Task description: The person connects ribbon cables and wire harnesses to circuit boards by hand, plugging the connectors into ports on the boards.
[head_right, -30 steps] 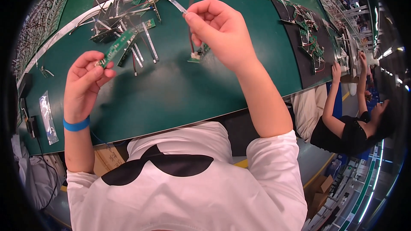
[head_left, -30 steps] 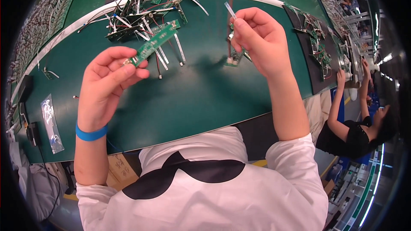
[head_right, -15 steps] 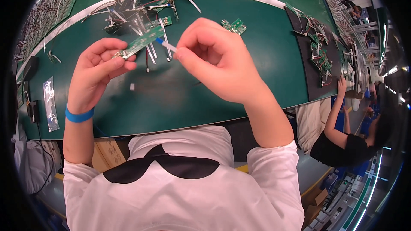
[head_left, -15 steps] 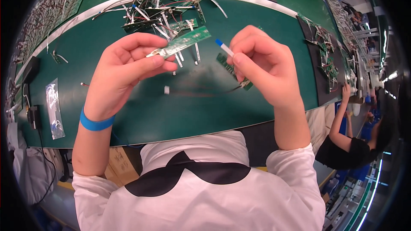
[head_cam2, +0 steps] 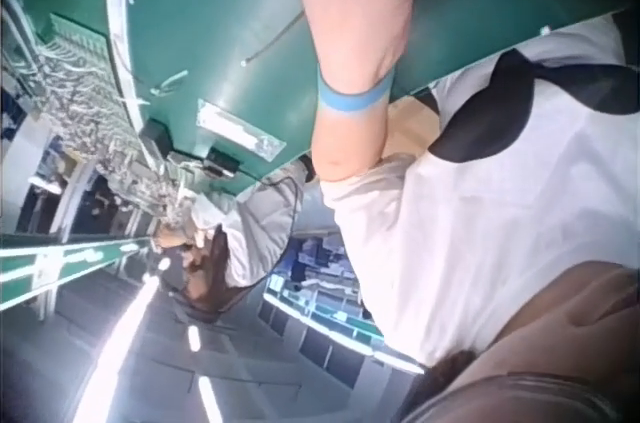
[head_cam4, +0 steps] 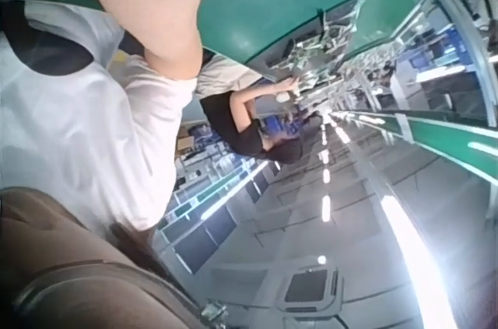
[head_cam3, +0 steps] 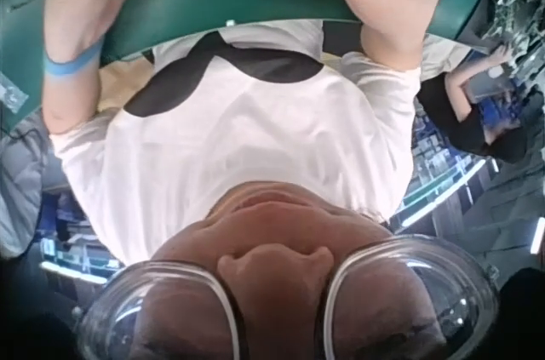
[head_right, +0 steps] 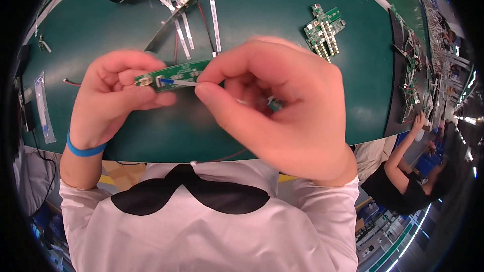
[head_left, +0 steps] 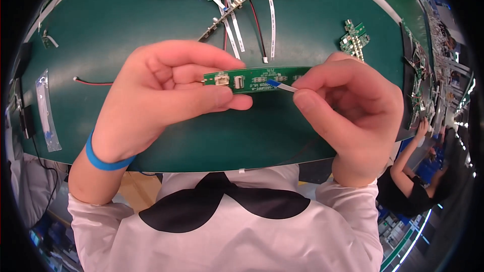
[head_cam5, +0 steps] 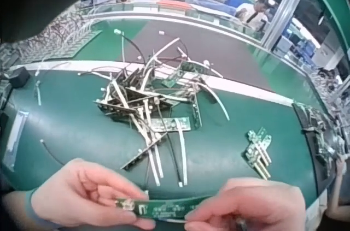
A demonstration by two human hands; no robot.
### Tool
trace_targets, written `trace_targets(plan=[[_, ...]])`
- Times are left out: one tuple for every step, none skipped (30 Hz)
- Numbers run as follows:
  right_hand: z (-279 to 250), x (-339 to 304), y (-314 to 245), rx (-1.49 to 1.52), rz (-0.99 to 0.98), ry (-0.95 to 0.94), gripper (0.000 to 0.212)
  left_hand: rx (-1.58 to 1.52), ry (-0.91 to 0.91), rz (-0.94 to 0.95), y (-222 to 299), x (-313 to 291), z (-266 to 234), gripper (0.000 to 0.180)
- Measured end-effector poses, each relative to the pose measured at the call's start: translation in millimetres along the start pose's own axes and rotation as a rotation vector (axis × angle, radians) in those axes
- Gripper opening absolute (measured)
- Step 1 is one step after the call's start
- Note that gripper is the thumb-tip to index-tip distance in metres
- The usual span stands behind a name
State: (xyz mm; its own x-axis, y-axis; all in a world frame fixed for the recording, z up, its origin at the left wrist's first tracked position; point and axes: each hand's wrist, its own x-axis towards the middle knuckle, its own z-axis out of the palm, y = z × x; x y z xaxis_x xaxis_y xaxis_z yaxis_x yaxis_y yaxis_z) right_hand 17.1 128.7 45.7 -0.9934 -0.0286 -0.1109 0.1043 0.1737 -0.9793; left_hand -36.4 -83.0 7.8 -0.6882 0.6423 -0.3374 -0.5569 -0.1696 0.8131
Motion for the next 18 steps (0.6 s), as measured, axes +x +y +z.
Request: trace_targets(plan=[[-2.5,0.6,1.2,-0.196,-0.080,0.014,0.009,0.007,0.024,0.012,-0.3,0.3,0.4,0.030],[-5.1,0.8,3.1,-0.394,-0.162,0.027,0.008,0.003,0.023,0.001,0.6,2.0,-0.1,0.030],[-8.2,1.7,6.3,-0.393,-0.151,0.029,0.008,0.002,-0.006,-0.020,1.9,3.4,-0.6,0.029],[-9.1,4.8,12.0,-0.405,-0.237,0.006,0.007,0.000,-0.021,-0.038,0.7,2.2,-2.4,0.029],[-9.0,6.5,16.5,-0.417,-0.325,-0.015,0.007,-0.003,-0.011,-0.045,-1.6,1.4,-3.2,0.029],[-8.2,7.5,17.0,-0.410,-0.320,-0.022,0.007,-0.010,0.009,-0.043,-3.8,0.8,-3.5,0.028],[-8.7,7.7,14.4,-0.462,-0.337,-0.105,0.006,-0.019,0.018,-0.044,-5.9,1.6,-2.8,0.028],[-9.1,7.1,13.6,-0.514,-0.355,-0.189,0.006,-0.023,0.016,-0.053,-6.8,2.0,-1.3,0.028],[-6.1,7.0,15.4,-0.492,-0.394,-0.183,0.006,-0.015,0.033,-0.050,-7.0,1.9,0.6,0.027],[-5.0,6.8,18.0,-0.491,-0.387,-0.180,0.006,-0.004,0.050,-0.046,-7.2,1.5,2.9,0.027],[-4.3,6.7,21.7,-0.476,-0.424,-0.160,0.007,-0.005,0.046,-0.052,-8.6,1.0,4.5,0.027],[-2.1,6.0,23.7,-0.463,-0.462,-0.140,0.009,0.004,0.055,-0.052,-10.2,0.5,6.0,0.026],[8.3,7.9,19.7,-0.446,-0.526,-0.113,0.012,0.014,0.068,-0.050,-11.7,-0.3,6.4,0.026],[9.0,7.6,19.4,-0.443,-0.522,-0.112,0.012,0.015,0.068,-0.054,-11.9,-1.0,7.8,0.026],[9.5,7.2,19.6,-0.435,-0.507,-0.122,0.011,-0.007,0.083,-0.052,-11.4,-1.5,9.9,0.026],[10.1,6.7,19.2,-0.427,-0.493,-0.132,0.010,-0.030,0.098,-0.049,-11.4,-2.0,11.2,0.025],[10.9,6.4,18.0,-0.425,-0.490,-0.133,0.010,-0.030,0.099,-0.052,-12.4,-2.3,11.6,0.025],[11.8,6.0,16.5,-0.458,-0.459,-0.140,0.009,-0.031,0.086,-0.039,-13.7,-2.8,11.7,0.024]])
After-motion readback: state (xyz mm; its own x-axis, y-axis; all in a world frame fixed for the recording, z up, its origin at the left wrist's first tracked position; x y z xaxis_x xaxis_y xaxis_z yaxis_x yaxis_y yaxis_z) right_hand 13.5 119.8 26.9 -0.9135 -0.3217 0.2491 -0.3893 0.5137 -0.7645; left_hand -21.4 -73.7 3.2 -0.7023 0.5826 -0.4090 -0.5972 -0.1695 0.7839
